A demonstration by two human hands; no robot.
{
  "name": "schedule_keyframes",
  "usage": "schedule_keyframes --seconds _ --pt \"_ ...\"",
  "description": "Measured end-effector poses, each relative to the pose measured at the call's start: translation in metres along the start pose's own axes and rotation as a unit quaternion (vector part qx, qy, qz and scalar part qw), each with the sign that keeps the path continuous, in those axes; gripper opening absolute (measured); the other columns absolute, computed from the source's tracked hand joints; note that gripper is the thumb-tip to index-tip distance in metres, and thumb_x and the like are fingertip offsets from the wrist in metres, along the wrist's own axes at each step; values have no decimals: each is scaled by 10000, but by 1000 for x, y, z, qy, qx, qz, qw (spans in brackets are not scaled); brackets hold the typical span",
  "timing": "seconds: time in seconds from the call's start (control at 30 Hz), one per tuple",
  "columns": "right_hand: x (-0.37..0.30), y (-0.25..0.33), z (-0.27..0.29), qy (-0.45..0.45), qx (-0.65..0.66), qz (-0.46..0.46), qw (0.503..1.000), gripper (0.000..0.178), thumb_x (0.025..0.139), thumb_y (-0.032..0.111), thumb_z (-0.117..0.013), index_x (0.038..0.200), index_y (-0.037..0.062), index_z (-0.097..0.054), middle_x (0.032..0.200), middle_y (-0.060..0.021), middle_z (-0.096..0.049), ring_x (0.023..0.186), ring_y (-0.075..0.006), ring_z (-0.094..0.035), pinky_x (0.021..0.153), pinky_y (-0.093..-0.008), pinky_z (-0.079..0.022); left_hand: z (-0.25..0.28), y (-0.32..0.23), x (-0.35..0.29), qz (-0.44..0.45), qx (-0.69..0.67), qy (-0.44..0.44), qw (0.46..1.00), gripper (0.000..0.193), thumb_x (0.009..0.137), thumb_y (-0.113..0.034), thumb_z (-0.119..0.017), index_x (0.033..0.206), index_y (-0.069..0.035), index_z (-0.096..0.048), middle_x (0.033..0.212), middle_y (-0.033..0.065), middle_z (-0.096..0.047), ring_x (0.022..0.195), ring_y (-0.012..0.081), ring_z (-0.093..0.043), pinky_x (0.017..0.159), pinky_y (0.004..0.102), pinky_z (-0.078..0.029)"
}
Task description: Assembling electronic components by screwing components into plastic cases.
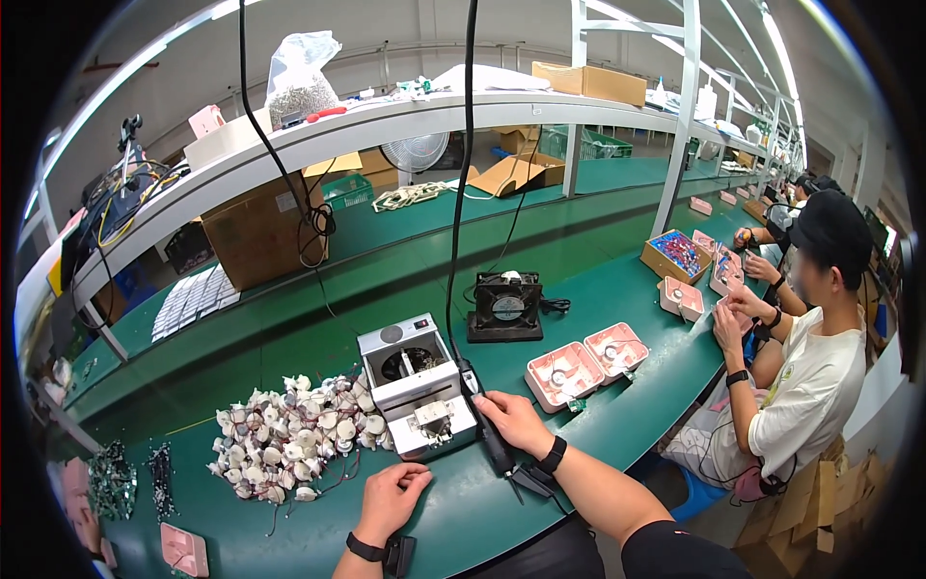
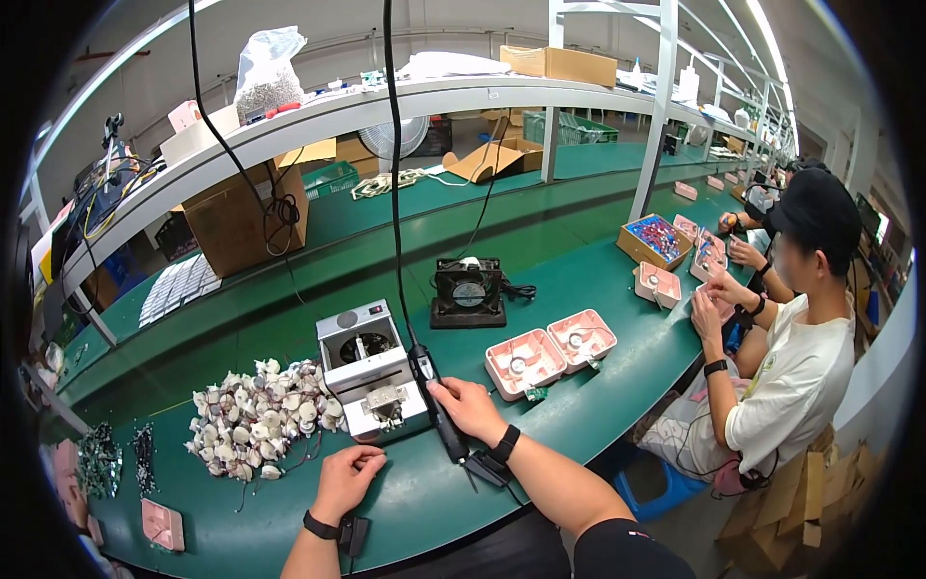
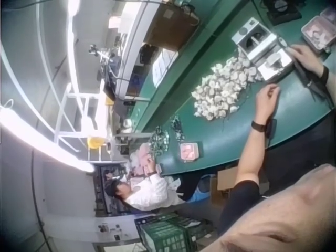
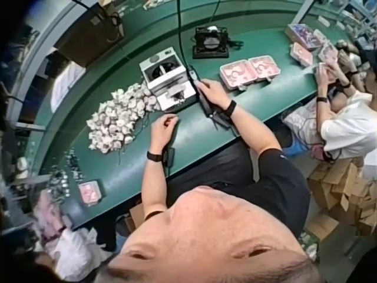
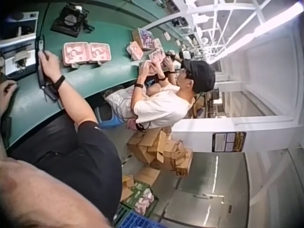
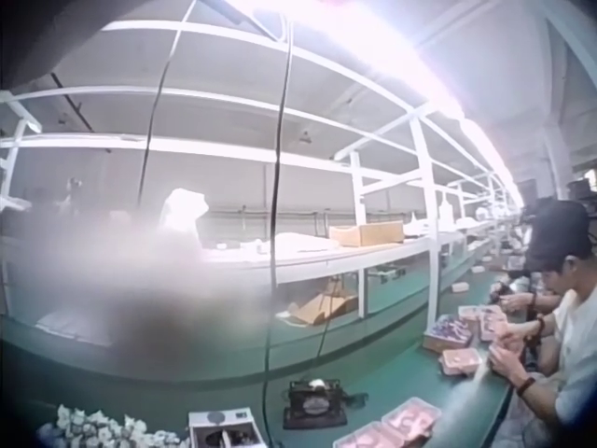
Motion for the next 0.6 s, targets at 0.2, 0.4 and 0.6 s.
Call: schedule_keyframes --seconds 0.2,0.4,0.6 --pt "-1 2 1 -2 -9 8 1000 449 1015 423 -587 1129 2 -695 868 -168 -716 786 -251 -680 754 -351 -521 1 -3 0 1 10 1 1000 191 882 -159 -761 995 -5 -755 845 83 -742 723 118 -675 667 256 -539" --pt "0 2 0 -13 -5 32 999 458 1009 442 -586 994 -5 -686 794 -184 -684 733 -302 -676 693 -395 -509 1 -2 0 5 12 1 1000 196 878 -160 -764 995 -3 -753 850 90 -745 725 127 -683 666 264 -541" --pt "0 3 1 -13 -7 33 999 456 1012 436 -583 953 -8 -671 774 -186 -670 707 -300 -659 678 -397 -500 1 -3 0 -1 13 -1 1000 193 876 -156 -764 993 -2 -753 852 93 -745 723 134 -687 666 265 -541"
Point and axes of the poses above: each hand's wrist, its own x-axis towards the middle knuckle, its own z-axis out of the back of the hand, y = z × x, the point moved 3 cm from there along x, towards the middle knuckle
